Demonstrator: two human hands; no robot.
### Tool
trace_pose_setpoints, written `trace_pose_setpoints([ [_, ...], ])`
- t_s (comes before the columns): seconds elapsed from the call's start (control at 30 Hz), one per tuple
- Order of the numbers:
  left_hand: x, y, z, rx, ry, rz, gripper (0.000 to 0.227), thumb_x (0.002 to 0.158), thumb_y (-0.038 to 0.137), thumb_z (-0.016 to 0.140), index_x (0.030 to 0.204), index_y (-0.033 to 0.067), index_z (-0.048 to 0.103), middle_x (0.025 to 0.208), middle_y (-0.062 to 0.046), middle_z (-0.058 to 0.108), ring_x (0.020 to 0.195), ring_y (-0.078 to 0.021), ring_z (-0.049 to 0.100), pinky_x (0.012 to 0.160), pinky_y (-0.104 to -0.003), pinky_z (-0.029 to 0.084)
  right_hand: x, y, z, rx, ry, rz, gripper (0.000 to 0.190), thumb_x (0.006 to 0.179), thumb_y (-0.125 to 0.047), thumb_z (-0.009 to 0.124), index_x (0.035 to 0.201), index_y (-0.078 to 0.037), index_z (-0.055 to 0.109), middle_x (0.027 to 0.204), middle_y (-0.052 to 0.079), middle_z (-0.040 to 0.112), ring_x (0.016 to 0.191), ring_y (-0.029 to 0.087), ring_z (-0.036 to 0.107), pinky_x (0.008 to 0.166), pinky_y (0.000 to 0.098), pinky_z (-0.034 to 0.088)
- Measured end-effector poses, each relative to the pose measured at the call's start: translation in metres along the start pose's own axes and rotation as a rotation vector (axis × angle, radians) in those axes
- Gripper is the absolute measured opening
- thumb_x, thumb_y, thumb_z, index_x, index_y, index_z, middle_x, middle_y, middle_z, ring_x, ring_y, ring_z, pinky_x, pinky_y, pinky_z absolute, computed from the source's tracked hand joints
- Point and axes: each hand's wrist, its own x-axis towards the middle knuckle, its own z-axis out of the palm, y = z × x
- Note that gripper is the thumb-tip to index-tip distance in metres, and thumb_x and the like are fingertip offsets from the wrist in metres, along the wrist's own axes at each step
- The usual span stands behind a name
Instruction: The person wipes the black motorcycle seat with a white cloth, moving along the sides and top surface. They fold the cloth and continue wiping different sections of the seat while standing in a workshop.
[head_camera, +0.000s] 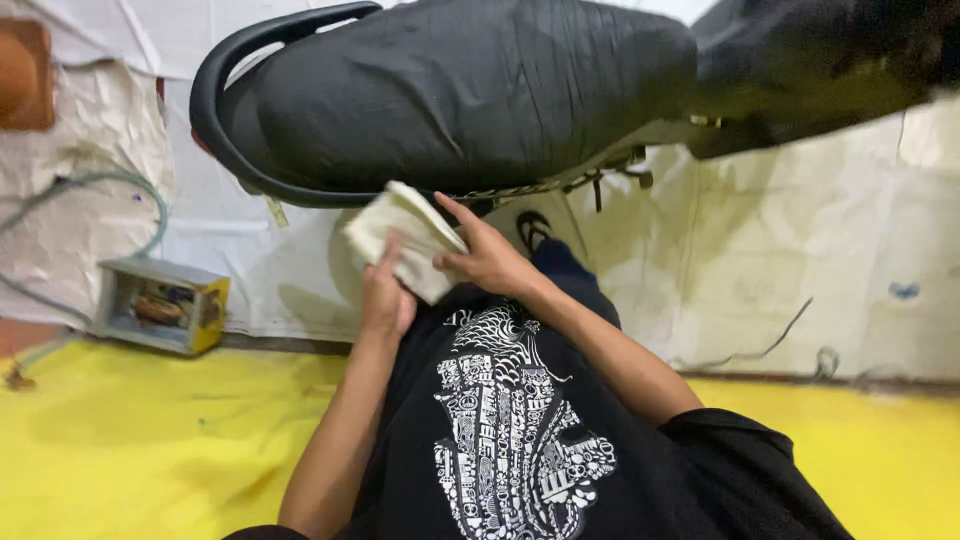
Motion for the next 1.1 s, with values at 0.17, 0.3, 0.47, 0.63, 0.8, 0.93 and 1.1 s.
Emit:
trace_pose_setpoints([
  [0.17, 0.038, 0.012, -0.05, -0.482, 0.24, 0.226, 0.048, 0.095, 0.036, 0.074, 0.136, 0.017, 0.059, 0.133, -0.012, 0.07, 0.122, -0.0288, 0.069, 0.112, -0.056, 0.051, 0.011, 0.017, -0.07, 0.03, -0.077, -0.169, 0.062, 0.095, 0.006, 0.061, 0.153, -0.009, 0.046, 0.107, 0.026, 0.075, 0.096, 0.037, 0.076, 0.084, 0.0473, 0.064],
  [0.3, 0.085, 0.026, -0.084, -0.653, 0.523, 0.712, 0.075, 0.092, 0.024, 0.094, 0.143, 0.0025, 0.044, 0.144, -0.031, 0.058, 0.135, -0.0451, 0.058, 0.117, -0.065, 0.041, 0.02, 0.035, -0.15, -0.337, 0.108, -0.308, 0.039, 0.094, -0.003, 0.066, 0.133, -0.006, 0.066, 0.111, 0.017, 0.076, 0.108, 0.036, 0.072, 0.097, 0.0501, 0.054],
  [0.47, 0.122, -0.008, 0.013, -0.021, 1.013, 0.583, 0.061, 0.09, 0.041, 0.071, 0.125, -0.0083, 0.062, 0.12, -0.033, 0.068, 0.122, -0.048, 0.064, 0.107, -0.056, 0.049, 0.07, 0.037, -0.225, -0.659, 0.183, -0.433, 0.058, 0.089, -0.013, 0.08, 0.142, -0.006, 0.057, 0.134, 0.026, 0.06, 0.128, 0.05, 0.052, 0.11, 0.0581, 0.04],
  [0.63, 0.118, -0.123, 0.096, 0.259, 1.068, 0.605, 0.042, 0.094, 0.018, 0.058, 0.123, -0.0123, 0.063, 0.119, -0.039, 0.064, 0.122, -0.0522, 0.058, 0.11, -0.059, 0.043, 0.114, 0.07, -0.252, -1.073, -0.074, -0.47, 0.099, 0.075, -0.046, 0.088, 0.154, -0.005, 0.047, 0.156, 0.025, 0.047, 0.147, 0.056, 0.03, 0.115, 0.0763, 0.022],
  [0.8, 0.121, -0.223, 0.134, 0.364, 0.826, 0.331, 0.042, 0.098, 0.012, 0.051, 0.137, -0.0035, 0.057, 0.134, -0.027, 0.063, 0.13, -0.0424, 0.057, 0.112, -0.053, 0.043, 0.121, 0.081, -0.238, -1.164, -0.021, -0.154, 0.115, 0.075, -0.042, 0.092, 0.168, -0.029, 0.025, 0.168, 0.029, 0.007, 0.147, 0.066, 0.009, 0.104, 0.083, 0.033],
  [0.93, 0.106, -0.235, 0.136, 0.255, 0.711, 0.198, 0.047, 0.099, 0.025, 0.056, 0.143, 0.0079, 0.055, 0.138, -0.014, 0.063, 0.131, -0.0266, 0.059, 0.108, -0.045, 0.048, 0.122, 0.084, -0.239, -1.13, -0.031, -0.195, 0.114, 0.076, -0.042, 0.092, 0.167, -0.027, 0.026, 0.167, 0.031, 0.008, 0.146, 0.066, 0.009, 0.104, 0.083, 0.033],
  [1.1, 0.055, -0.135, 0.131, -0.26, 0.776, 0.204, 0.055, 0.102, 0.029, 0.048, 0.144, -0.0072, 0.049, 0.141, -0.029, 0.056, 0.137, -0.0397, 0.051, 0.107, -0.048, 0.046, 0.117, 0.08, -0.24, -1.161, -0.013, -0.16, 0.112, 0.078, -0.047, 0.09, 0.167, -0.029, 0.025, 0.169, 0.027, 0.009, 0.148, 0.063, 0.011, 0.106, 0.0789, 0.035],
])
